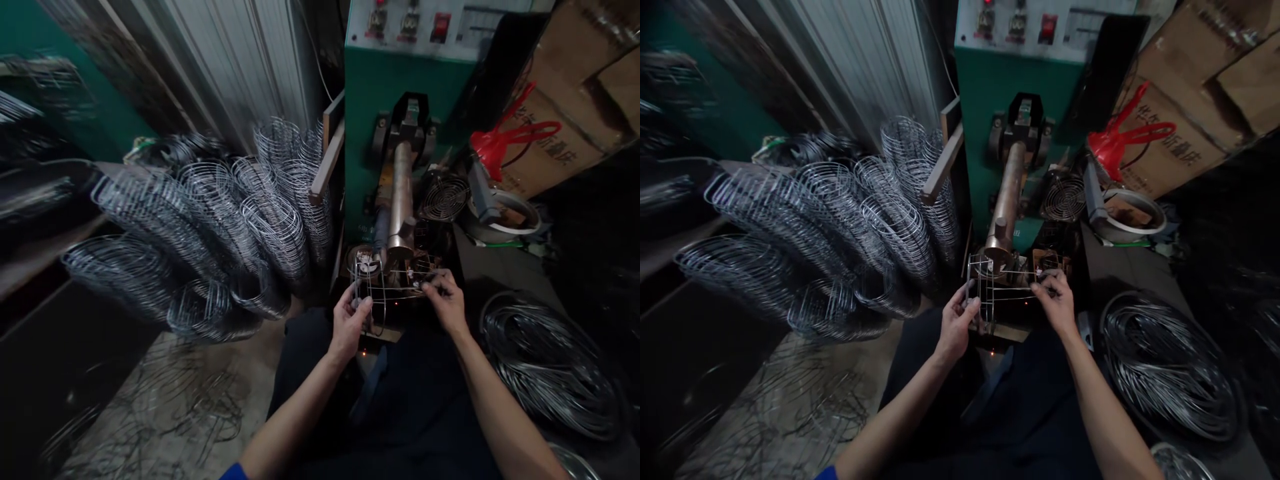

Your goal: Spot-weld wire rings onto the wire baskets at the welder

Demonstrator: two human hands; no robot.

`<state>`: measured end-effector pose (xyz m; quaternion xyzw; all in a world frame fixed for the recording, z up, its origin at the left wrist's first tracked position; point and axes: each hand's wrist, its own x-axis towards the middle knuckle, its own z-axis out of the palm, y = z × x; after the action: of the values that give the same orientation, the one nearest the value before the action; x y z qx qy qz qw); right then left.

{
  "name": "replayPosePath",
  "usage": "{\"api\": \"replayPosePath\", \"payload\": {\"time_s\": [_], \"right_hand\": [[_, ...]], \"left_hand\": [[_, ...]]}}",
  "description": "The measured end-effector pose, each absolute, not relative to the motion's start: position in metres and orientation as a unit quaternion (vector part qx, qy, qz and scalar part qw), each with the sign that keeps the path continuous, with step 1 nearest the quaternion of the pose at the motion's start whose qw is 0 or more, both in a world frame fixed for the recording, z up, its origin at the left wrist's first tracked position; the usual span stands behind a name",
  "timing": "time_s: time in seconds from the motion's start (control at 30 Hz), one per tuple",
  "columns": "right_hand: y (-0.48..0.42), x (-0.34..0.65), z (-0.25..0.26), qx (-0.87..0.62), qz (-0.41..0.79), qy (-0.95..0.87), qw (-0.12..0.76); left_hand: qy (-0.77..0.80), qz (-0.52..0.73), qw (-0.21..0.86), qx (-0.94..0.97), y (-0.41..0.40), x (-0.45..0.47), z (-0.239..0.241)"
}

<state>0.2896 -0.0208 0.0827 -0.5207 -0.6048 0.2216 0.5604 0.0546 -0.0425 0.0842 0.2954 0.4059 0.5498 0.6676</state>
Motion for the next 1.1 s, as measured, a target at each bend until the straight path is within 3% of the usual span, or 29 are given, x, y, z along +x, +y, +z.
{"api": "replayPosePath", "payload": {"time_s": [1.1], "right_hand": [[0.019,0.293,0.080,-0.508,0.221,-0.609,0.567]], "left_hand": [[0.395,0.568,0.663,0.285,-0.017,0.063,0.086]]}}
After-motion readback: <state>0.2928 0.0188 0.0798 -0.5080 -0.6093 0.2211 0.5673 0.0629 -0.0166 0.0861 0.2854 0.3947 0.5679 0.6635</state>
